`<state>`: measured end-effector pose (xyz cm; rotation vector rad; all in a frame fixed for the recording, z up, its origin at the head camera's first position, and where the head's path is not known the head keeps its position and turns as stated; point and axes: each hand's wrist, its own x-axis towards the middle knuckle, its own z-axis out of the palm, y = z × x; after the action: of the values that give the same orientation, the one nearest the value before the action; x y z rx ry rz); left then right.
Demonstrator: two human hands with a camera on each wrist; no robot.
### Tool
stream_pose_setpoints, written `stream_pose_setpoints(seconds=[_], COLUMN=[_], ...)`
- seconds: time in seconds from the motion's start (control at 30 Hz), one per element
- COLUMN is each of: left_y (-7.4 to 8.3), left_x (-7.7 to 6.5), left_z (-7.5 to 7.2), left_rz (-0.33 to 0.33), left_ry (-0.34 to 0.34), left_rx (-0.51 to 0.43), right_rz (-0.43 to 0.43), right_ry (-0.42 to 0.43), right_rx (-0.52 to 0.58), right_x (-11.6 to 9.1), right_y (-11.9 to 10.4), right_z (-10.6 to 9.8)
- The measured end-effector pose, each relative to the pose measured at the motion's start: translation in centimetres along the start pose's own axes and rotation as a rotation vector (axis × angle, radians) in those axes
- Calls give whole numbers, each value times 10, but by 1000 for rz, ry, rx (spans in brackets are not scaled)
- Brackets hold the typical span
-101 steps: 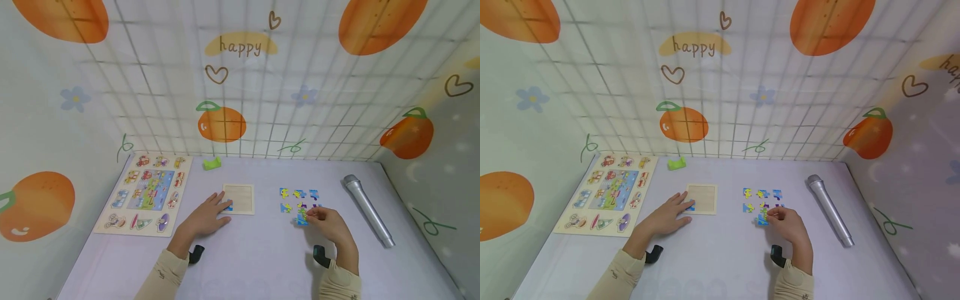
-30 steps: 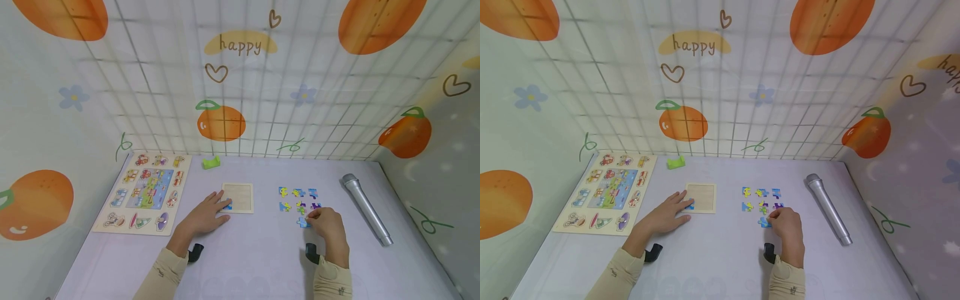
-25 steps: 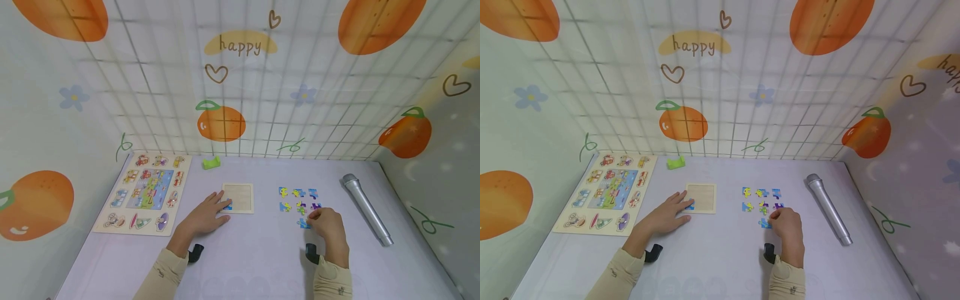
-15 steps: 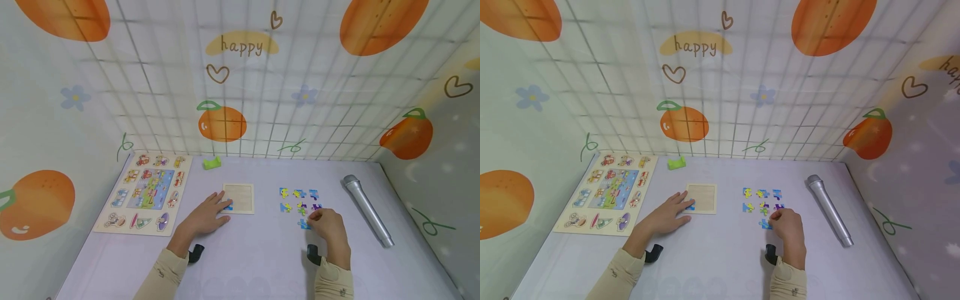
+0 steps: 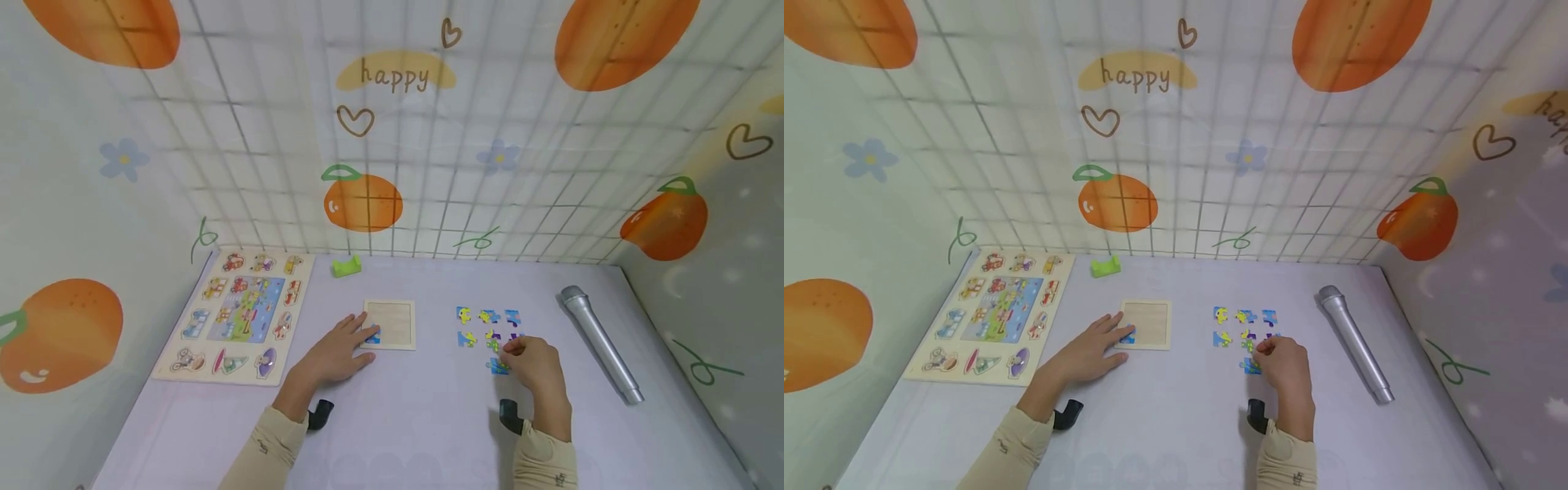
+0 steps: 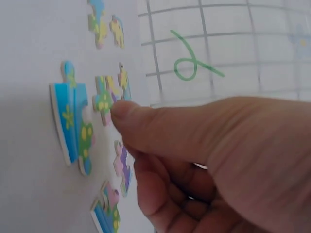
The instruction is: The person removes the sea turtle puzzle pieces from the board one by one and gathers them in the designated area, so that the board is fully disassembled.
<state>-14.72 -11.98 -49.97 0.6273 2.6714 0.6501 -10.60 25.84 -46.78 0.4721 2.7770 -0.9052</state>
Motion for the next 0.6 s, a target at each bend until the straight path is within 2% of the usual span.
stream_pose_setpoints(seconds=[0.27, 0.43, 0.6], left_y=[0, -1, -2], left_x=[4, 4, 5], left_z=[0, 2, 4], left_rz=[-15, -47, -47], left_ry=[25, 51, 83], left_rx=[26, 22, 30], right_rz=[-99, -137, -199], right_ry=[19, -15, -36], right_rx=[17, 40, 57], right_x=[1, 2, 4], right_y=[-23, -47, -72], right_z=[12, 30, 53])
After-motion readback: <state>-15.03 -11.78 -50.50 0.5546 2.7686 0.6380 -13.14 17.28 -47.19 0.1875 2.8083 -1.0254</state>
